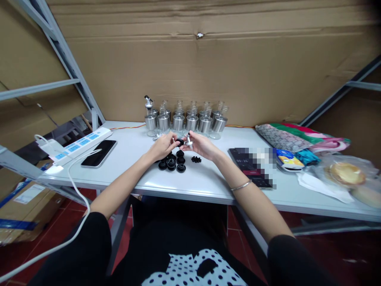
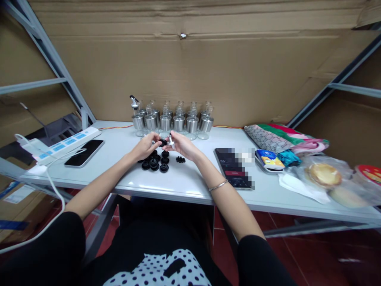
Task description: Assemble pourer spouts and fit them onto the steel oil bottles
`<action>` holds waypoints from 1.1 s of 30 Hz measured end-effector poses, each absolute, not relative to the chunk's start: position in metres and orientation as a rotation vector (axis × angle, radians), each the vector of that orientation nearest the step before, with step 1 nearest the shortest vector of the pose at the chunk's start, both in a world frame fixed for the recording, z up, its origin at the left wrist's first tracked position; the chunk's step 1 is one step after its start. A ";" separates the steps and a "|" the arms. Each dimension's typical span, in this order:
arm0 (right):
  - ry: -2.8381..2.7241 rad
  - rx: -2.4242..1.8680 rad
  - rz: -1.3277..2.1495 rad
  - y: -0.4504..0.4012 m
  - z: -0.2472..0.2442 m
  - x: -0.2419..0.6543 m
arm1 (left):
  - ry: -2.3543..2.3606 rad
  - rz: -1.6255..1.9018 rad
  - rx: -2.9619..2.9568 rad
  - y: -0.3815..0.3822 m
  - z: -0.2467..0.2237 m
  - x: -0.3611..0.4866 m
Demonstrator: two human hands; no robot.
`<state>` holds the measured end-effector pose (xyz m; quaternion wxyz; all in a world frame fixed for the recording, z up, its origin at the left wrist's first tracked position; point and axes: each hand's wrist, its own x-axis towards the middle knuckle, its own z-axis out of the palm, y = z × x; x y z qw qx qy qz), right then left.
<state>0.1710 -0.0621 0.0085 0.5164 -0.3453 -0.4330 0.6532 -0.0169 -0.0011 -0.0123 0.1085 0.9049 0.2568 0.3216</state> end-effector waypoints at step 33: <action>-1.220 -0.896 1.340 -0.061 0.009 0.179 | 0.815 0.866 2.773 -0.003 -0.008 -0.018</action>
